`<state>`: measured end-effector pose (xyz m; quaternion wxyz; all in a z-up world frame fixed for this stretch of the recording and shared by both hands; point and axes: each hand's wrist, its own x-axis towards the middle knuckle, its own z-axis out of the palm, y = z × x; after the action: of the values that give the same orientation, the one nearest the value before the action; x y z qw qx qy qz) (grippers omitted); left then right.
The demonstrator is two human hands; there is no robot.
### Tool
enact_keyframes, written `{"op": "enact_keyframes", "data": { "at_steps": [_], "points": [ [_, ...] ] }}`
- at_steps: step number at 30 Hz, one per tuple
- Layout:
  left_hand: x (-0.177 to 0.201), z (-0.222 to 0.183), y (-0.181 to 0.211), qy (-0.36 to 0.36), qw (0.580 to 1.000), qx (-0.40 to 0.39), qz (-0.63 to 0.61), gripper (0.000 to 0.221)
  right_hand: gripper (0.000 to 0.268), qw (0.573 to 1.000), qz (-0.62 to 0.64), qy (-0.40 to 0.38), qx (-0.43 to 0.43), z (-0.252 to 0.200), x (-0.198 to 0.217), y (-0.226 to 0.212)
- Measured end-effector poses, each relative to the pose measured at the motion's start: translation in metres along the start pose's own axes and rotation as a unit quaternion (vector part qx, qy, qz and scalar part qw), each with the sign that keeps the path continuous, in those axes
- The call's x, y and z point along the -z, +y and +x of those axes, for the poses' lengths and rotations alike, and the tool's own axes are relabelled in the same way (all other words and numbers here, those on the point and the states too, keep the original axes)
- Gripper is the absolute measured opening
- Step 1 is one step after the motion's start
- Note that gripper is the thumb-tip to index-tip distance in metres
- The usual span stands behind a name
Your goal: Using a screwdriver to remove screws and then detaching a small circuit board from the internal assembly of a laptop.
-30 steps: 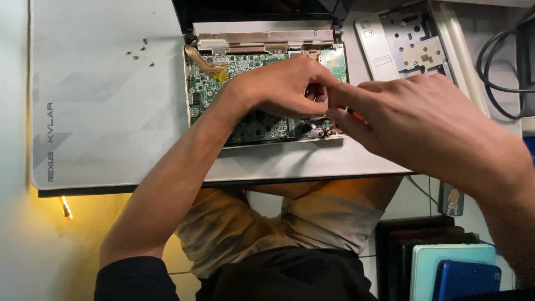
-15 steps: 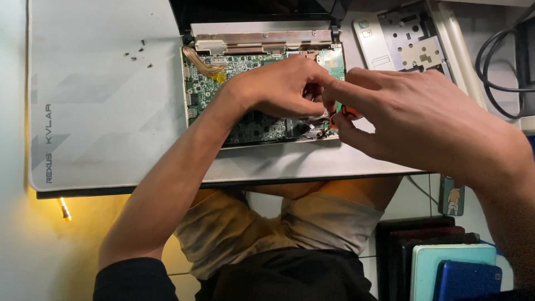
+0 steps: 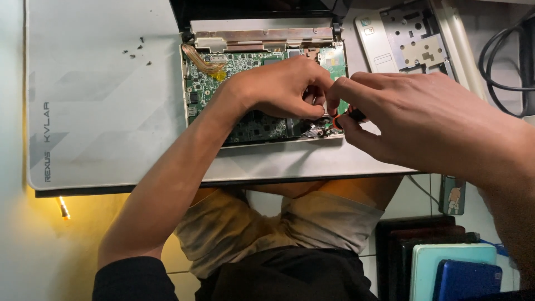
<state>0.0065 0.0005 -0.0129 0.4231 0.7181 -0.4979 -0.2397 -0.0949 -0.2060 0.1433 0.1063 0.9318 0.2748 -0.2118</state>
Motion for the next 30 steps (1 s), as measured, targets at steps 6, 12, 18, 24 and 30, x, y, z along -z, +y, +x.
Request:
{"op": "enact_keyframes", "data": {
  "at_steps": [6, 12, 18, 24, 30],
  "points": [
    [0.004, -0.002, 0.014, 0.001, 1.0, 0.012, 0.025, 0.016, 0.056, 0.993, -0.094, -0.033, -0.058, -0.001, 0.006, -0.006],
    [0.004, -0.001, 0.009, 0.0, 1.0, 0.015, 0.024, 0.018, 0.042, 0.996, -0.065, -0.06, -0.017, 0.001, 0.004, -0.003],
    [0.001, 0.0, 0.002, 0.007, 1.0, 0.016, 0.003, 0.008, 0.035, 0.993, 0.009, 0.026, 0.116, 0.003, -0.011, 0.017],
    [0.004, -0.002, 0.011, -0.004, 1.0, 0.022, 0.009, 0.017, 0.046, 0.998, -0.013, -0.066, -0.001, 0.005, 0.011, -0.004],
    [0.0, 0.0, 0.005, 0.01, 1.0, 0.019, 0.006, 0.005, 0.062, 0.995, -0.037, -0.016, 0.086, 0.001, 0.002, 0.003]
  ]
}}
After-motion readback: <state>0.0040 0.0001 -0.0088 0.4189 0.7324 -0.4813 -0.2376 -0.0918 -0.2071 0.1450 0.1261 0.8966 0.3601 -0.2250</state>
